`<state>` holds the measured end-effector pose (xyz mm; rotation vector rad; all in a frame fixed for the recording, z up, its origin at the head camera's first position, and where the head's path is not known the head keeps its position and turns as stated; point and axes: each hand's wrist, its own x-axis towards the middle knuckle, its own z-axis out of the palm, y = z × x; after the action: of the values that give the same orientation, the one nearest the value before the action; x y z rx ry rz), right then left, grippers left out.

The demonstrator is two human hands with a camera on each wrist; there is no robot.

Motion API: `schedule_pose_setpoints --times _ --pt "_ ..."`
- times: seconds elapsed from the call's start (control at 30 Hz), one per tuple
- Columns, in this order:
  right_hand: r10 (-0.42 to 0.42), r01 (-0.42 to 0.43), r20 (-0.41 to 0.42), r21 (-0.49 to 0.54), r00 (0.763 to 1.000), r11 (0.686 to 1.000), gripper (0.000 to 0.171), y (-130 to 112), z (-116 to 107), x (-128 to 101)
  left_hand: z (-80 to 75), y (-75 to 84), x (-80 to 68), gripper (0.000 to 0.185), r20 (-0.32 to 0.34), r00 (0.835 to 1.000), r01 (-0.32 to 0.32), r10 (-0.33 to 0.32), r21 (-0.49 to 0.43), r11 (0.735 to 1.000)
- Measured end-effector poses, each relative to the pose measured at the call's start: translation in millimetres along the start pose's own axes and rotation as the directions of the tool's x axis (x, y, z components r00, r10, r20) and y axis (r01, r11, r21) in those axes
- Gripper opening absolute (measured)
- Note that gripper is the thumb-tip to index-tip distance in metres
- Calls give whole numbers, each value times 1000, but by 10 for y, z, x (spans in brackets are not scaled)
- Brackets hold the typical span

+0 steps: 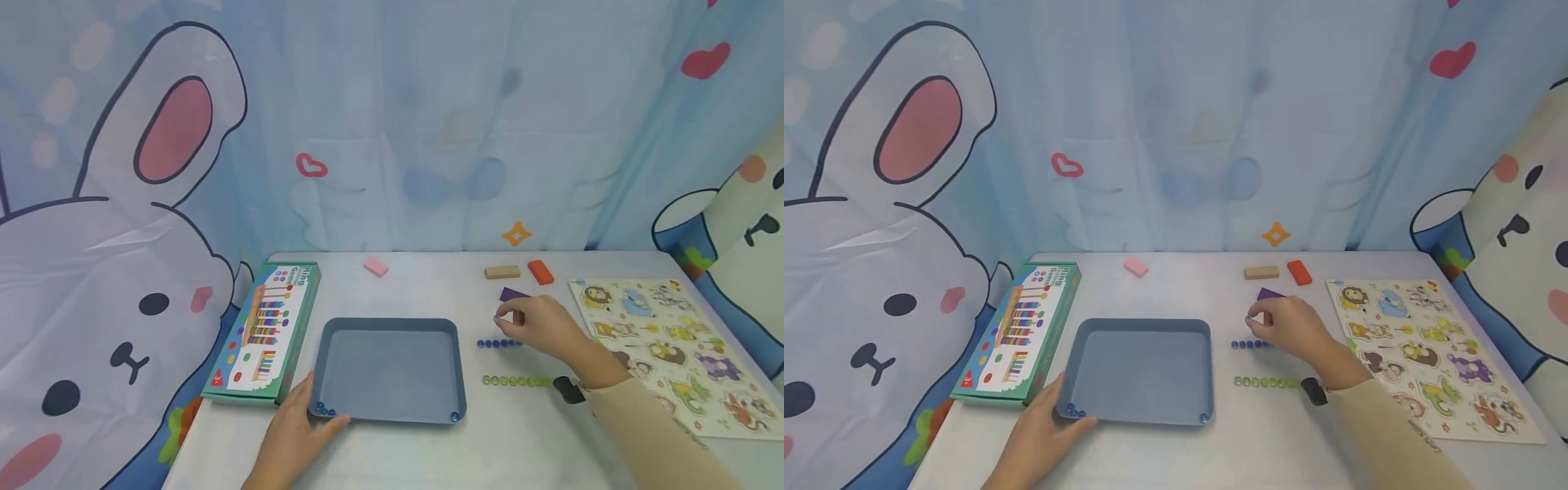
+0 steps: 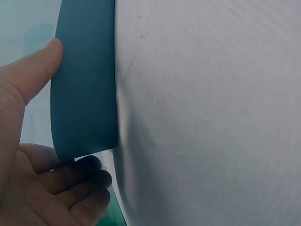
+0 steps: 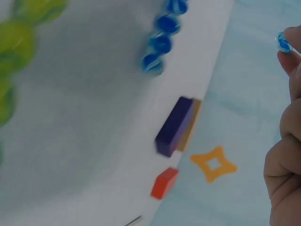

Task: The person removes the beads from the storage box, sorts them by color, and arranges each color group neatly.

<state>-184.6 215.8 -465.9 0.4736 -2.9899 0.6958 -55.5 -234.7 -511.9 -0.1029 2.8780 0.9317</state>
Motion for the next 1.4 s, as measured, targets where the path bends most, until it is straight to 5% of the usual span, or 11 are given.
schedule_pose_setpoints --times 0.63,1.4 --pt "171 -165 167 -50 971 985 16 483 65 -176 -11 14 -10 118 -2 1000 8 -8 -6 1000" --pt "183 -175 193 -59 964 983 24 575 121 -244 -12 30 -15 117 -2 1000 4 -4 -6 1000"
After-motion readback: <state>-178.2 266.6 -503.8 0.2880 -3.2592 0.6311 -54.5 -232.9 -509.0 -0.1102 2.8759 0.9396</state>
